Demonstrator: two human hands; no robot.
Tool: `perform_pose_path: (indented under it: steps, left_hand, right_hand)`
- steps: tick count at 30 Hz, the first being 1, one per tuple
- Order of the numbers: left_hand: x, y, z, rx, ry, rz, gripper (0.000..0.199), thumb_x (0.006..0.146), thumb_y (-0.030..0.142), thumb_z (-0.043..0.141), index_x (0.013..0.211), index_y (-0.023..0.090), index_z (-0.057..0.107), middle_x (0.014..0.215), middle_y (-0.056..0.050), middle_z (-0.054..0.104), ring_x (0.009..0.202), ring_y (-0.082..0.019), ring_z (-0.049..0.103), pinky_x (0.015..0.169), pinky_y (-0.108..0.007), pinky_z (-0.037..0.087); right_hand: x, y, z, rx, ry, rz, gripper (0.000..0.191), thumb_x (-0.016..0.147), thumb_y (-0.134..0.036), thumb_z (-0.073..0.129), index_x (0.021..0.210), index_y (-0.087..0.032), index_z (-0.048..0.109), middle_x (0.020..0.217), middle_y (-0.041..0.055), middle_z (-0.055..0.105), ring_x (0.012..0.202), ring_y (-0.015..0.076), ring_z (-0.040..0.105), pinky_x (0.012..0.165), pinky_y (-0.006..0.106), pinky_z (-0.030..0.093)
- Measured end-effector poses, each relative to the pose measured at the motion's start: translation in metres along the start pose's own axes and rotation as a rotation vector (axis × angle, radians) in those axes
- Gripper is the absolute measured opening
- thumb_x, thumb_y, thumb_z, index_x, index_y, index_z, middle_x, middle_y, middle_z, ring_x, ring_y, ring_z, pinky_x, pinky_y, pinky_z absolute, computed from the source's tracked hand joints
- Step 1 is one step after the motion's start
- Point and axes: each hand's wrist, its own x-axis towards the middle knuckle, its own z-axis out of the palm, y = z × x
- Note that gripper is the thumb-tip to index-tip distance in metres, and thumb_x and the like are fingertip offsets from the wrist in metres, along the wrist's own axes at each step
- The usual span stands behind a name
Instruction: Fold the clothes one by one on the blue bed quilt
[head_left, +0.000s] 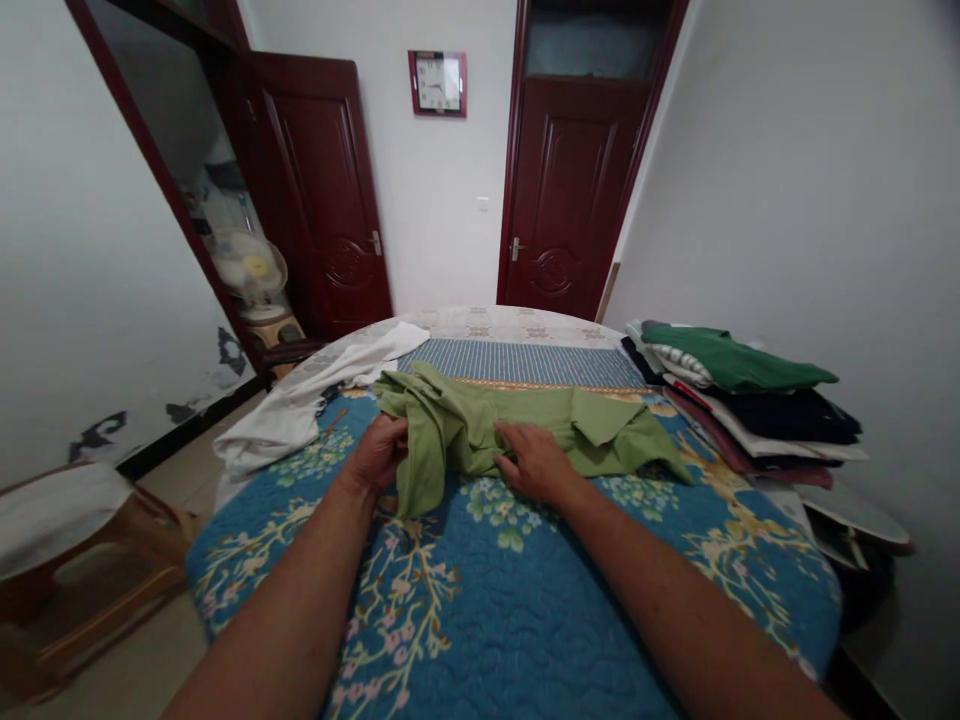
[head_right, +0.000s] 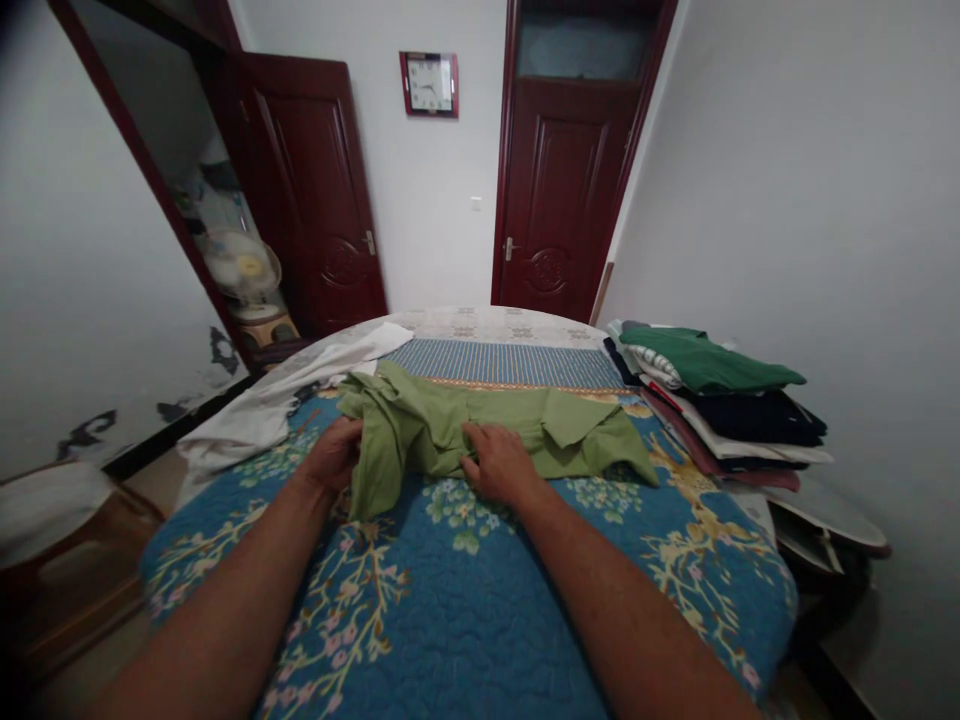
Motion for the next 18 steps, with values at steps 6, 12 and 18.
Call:
perform_pose_path:
  steps: [6, 12, 18]
  left_hand:
    - [-0.001, -0.002, 0.005, 0.053, -0.024, 0.097, 0.052, 0.063, 0.020, 0.092, 0.114, 0.018, 0.079, 0.094, -0.010, 0.084, 0.103, -0.038, 0.079, 0.088, -0.044, 0.066]
    - [0.013, -0.003, -0.009, 0.136, 0.112, 0.167, 0.044, 0.060, 0.030, 0.097, 0.099, 0.018, 0.078, 0.093, -0.008, 0.083, 0.102, -0.036, 0.078, 0.085, -0.044, 0.066]
    - [0.023, 0.000, -0.025, 0.066, 0.159, 0.188, 0.035, 0.071, 0.038, 0.092, 0.097, 0.020, 0.077, 0.092, -0.009, 0.082, 0.102, -0.036, 0.078, 0.087, -0.045, 0.065]
  right_hand:
    - [0.008, 0.009, -0.006, -0.057, -0.127, 0.100, 0.030, 0.107, -0.041, 0.057, 0.117, -0.018, 0.074, 0.114, 0.0126, 0.073, 0.108, 0.0246, 0.066, 0.093, 0.032, 0.045]
    - [0.011, 0.024, -0.006, 0.027, -0.087, 0.108, 0.027, 0.108, -0.026, 0.049, 0.104, -0.016, 0.074, 0.104, 0.0090, 0.074, 0.100, 0.0196, 0.066, 0.089, 0.028, 0.043]
    - [0.006, 0.039, -0.010, -0.112, -0.072, 0.221, 0.026, 0.100, -0.028, 0.059, 0.115, -0.015, 0.075, 0.115, 0.0144, 0.073, 0.110, 0.0252, 0.064, 0.098, 0.033, 0.043]
